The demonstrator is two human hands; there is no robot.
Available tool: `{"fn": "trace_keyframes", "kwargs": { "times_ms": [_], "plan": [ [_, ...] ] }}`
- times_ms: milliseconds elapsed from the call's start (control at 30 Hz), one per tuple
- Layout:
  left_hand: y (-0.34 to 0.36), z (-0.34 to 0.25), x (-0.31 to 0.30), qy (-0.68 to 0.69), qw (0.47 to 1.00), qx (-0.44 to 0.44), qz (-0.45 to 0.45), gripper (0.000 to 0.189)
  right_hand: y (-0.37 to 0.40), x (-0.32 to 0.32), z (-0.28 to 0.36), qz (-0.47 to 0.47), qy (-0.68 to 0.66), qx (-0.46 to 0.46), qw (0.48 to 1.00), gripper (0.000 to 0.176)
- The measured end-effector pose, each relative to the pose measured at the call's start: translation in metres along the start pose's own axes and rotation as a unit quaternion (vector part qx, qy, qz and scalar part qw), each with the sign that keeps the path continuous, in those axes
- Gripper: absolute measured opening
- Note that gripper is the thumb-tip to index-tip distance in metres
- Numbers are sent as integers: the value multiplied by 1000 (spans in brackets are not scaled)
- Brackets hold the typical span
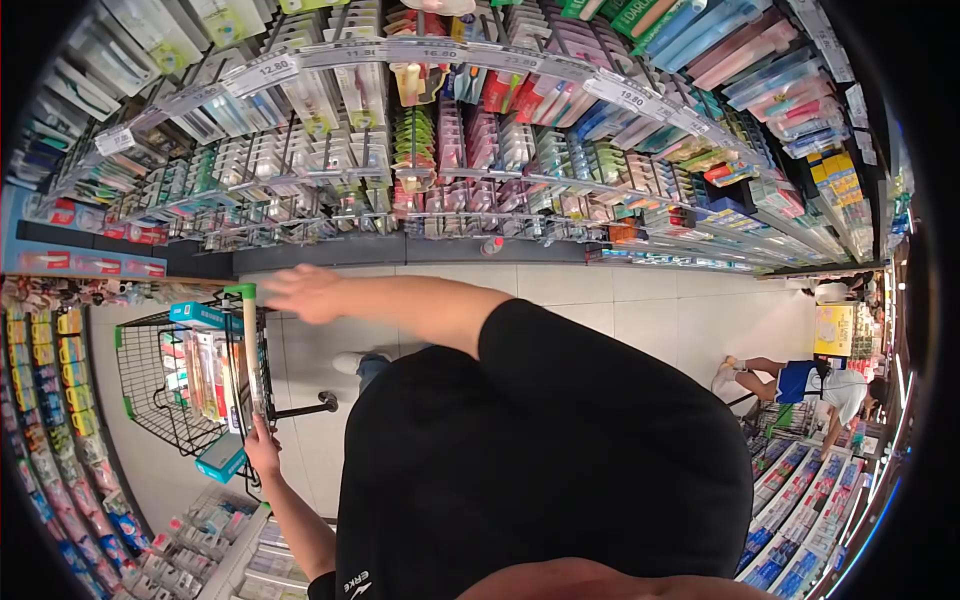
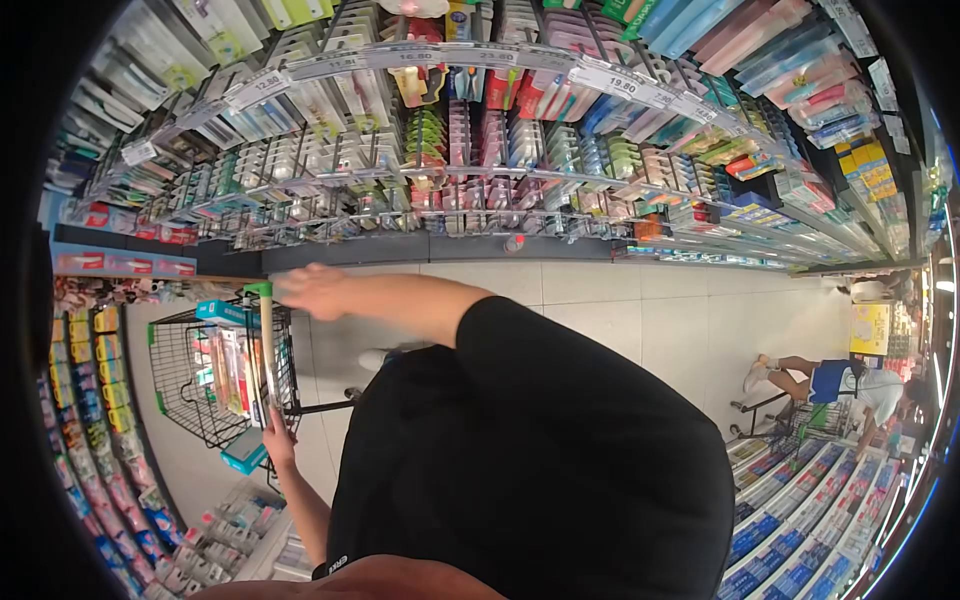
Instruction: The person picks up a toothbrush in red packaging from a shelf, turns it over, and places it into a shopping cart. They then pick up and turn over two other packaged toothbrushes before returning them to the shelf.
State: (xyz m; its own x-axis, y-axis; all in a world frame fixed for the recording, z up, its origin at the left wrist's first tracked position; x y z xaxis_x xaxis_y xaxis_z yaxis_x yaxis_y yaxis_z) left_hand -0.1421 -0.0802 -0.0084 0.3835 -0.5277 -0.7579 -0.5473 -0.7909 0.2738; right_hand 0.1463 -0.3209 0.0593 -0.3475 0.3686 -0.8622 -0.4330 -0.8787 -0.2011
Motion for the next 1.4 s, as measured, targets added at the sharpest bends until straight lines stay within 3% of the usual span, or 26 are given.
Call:
{"fn": "trace_keyframes", "kwargs": {
  "times_ms": [100, 167, 367, 433, 467, 533, 567, 733, 833, 967, 1033, 1100, 1133, 1167, 1233, 1300, 1333, 1400],
  "plan": [
    [-1, -4, -1, -10, 998, -19, 53, 76, -41, 35, 33, -47, 39, -51, 997, 63],
    [-4, -5, 0, 3, 998, -24, 63, 75, -55, 58, 54, -49, 117, -155, 980, 65],
    [-15, 1, -9, 27, 992, -34, 117, 72, -91, 89, 74, -104, 132, -202, 965, 47],
    [-19, 0, -15, 33, 991, -54, 120, 71, -109, 101, 74, 39, 127, -153, 979, 40],
    [-22, 2, -14, 39, 988, -47, 145, 71, -120, 101, 78, 31, 133, -155, 978, 31],
    [-30, 14, -16, 41, 986, -35, 155, 70, -138, 111, 81, 158, 136, -125, 970, 20],
    [-35, 16, -17, 37, 986, -20, 161, 70, -144, 121, 76, 169, 158, -117, 966, 15],
    [-53, 12, -36, 9, 984, -9, 177, 71, -174, 144, 72, 283, 154, -92, 942, 16],
    [-56, 21, -45, 30, 979, -19, 202, 76, -186, 139, 95, 348, 177, -94, 916, 25],
    [-65, 33, -47, 52, 971, -45, 228, 73, -194, 149, 100, 370, 188, -109, 903, 25],
    [-72, 36, -49, 64, 964, -58, 251, 72, -204, 143, 106, 327, 169, -107, 924, 21],
    [-80, 31, -55, 70, 968, -11, 242, 70, -207, 141, 109, 321, 166, -118, 925, 19],
    [-88, 24, -66, 27, 973, 24, 227, 58, -210, 140, 110, 308, 162, -126, 929, 17],
    [-96, 21, -69, 30, 973, 20, 226, 58, -212, 143, 109, 312, 162, -129, 927, 17],
    [-131, 8, -111, 142, 985, 93, -35, 49, -215, 147, 106, 311, 164, -125, 928, 16],
    [-165, 12, -135, 43, 969, 141, -196, 37, -214, 149, 105, 312, 165, -127, 927, 16],
    [-182, 17, -133, 45, 969, 139, -198, 37, -217, 149, 104, 305, 167, -125, 929, 16],
    [-209, 22, -134, -99, 938, 161, -289, 38, -219, 149, 102, 303, 166, -124, 930, 15]
  ]
}}
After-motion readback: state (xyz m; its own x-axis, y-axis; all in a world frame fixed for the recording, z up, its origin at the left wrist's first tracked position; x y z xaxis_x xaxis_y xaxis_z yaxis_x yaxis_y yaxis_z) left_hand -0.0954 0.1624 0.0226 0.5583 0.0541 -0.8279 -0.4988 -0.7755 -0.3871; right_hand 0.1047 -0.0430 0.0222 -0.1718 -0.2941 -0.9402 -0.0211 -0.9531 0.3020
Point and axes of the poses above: each hand's wrist, its own y-axis away from the middle knuckle, its own x-axis out of the palm, z = x × y, the point moved 8 cm from there along -y, towards the middle knuckle, and after that the axes turned 13 degrees about -z, right-handed, at the moved point
